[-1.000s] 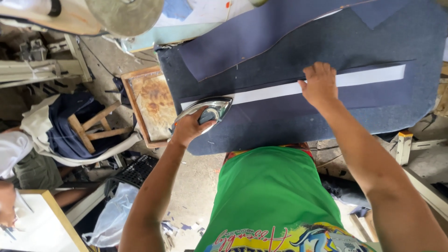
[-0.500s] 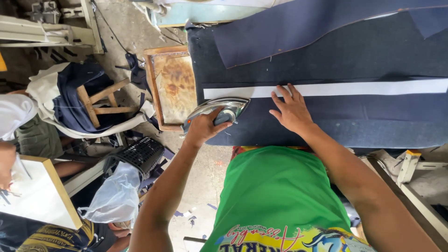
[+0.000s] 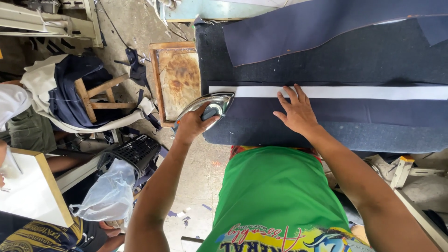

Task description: The person cuts a white fabric strip using scissors and then irons a dark blue fabric piece on an ironing board. They place the white strip onto the blue fabric and iron it to secure it in place.

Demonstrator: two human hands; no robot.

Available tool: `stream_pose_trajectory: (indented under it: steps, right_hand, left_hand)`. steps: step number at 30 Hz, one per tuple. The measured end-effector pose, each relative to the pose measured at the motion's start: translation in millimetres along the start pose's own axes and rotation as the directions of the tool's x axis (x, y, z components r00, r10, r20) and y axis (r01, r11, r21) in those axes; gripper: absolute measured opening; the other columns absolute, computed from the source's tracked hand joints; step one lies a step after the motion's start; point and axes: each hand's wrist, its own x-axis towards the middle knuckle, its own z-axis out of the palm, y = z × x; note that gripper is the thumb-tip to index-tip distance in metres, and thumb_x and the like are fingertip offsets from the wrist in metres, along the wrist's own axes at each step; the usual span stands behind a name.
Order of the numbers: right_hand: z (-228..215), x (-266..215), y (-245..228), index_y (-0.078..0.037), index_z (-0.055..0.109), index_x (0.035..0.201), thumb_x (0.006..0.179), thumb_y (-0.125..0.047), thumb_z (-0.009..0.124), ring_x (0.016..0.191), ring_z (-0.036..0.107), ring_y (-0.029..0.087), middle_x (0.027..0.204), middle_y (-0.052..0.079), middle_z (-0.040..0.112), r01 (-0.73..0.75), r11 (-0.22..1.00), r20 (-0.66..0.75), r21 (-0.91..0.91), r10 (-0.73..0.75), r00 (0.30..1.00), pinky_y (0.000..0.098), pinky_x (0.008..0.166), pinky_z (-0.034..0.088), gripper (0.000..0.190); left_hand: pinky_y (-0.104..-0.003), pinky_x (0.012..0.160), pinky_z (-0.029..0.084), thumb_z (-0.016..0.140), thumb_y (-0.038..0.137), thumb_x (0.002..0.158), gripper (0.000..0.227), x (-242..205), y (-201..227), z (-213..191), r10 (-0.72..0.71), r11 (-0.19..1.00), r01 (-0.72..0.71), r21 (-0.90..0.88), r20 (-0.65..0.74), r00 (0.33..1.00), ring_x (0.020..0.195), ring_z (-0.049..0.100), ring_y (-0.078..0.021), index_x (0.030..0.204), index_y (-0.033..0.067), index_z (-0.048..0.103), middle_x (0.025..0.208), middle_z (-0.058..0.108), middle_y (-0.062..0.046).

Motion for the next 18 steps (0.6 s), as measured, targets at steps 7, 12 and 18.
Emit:
stream_pose_trajectory:
  steps: [7, 12, 18]
  right_hand:
    - [3, 6, -16, -0.014, 0.062, 0.153, 0.105, -0.059, 0.056, 0.158, 0.029, 0.047, 0.160, 0.017, 0.043, 0.048, 0.999, -0.086, -0.022, -0.050, 0.995, 0.0574, 0.123, 0.035, 0.066]
    - [11, 16, -33, -0.017, 0.055, 0.159, 0.106, -0.062, 0.051, 0.159, 0.025, 0.046, 0.161, 0.016, 0.040, 0.025, 1.000, 0.009, -0.010, -0.024, 1.000, 0.0574, 0.126, 0.029, 0.069]
    - [6, 18, -36, -0.018, 0.052, 0.161, 0.105, -0.066, 0.049, 0.160, 0.022, 0.046, 0.164, 0.016, 0.037, -0.008, 1.000, 0.078, -0.015, 0.009, 0.997, 0.0578, 0.126, 0.028, 0.073]
  left_hand:
    - [-0.057, 0.087, 0.057, 0.069, 0.076, 0.085, 0.079, -15, 2, -18, -0.044, 0.999, 0.044, 0.010, 0.031, 0.999, 0.095, 0.075, -0.0452, 0.148, 0.0288, 0.064, 0.095, 0.079, -0.021]
    - [-0.057, 0.086, 0.058, 0.072, 0.074, 0.085, 0.077, -21, -9, -9, -0.062, 0.998, 0.063, -0.013, 0.028, 0.998, 0.094, 0.075, -0.0458, 0.146, 0.0262, 0.067, 0.095, 0.079, -0.021]
    - [-0.058, 0.086, 0.057, 0.072, 0.071, 0.087, 0.077, -17, -11, -10, -0.031, 0.999, 0.031, -0.018, 0.025, 0.999, 0.094, 0.075, -0.0480, 0.147, 0.0236, 0.066, 0.095, 0.079, -0.023]
